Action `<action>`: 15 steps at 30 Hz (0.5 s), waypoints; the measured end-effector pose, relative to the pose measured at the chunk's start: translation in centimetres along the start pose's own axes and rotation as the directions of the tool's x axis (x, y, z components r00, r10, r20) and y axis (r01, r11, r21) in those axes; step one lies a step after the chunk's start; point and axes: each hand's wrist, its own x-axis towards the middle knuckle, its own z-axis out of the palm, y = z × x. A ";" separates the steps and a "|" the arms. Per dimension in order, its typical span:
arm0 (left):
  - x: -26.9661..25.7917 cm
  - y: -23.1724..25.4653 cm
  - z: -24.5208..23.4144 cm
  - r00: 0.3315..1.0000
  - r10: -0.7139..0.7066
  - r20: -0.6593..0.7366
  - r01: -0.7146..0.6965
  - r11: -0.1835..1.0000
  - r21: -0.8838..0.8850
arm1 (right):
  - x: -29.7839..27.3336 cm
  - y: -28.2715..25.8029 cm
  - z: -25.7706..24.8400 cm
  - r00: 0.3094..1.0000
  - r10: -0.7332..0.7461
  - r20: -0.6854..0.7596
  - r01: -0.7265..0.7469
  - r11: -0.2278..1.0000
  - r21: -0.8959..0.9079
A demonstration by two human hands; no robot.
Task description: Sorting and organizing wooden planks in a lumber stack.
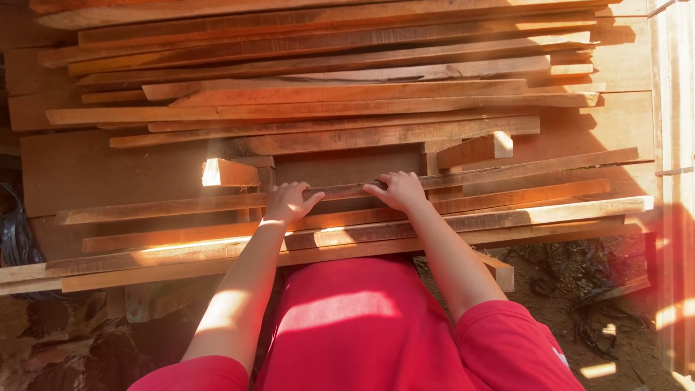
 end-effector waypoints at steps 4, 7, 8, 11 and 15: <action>-0.1 -0.4 2.2 0.999 -0.029 -0.027 0.029 1.000 -0.002 | -0.3 0.1 1.0 0.999 0.037 0.037 -0.038 0.999 0.005; 0.7 -1.5 5.2 0.998 -0.062 -0.023 0.062 0.998 -0.011 | -1.5 -0.3 1.2 0.993 0.062 0.103 -0.066 0.997 0.031; 0.6 -1.6 5.8 0.997 -0.068 -0.028 0.068 0.998 -0.004 | -2.1 -0.8 1.0 0.991 0.064 0.113 -0.068 0.997 0.026; 1.0 -2.0 7.4 0.994 -0.069 -0.081 0.069 0.998 0.005 | -2.9 -1.2 0.4 0.994 0.051 0.094 -0.055 0.997 0.044; 1.3 -2.4 8.6 0.974 -0.055 -0.222 0.051 0.998 -0.022 | -2.2 -0.2 2.8 0.995 -0.002 -0.102 0.005 1.000 0.027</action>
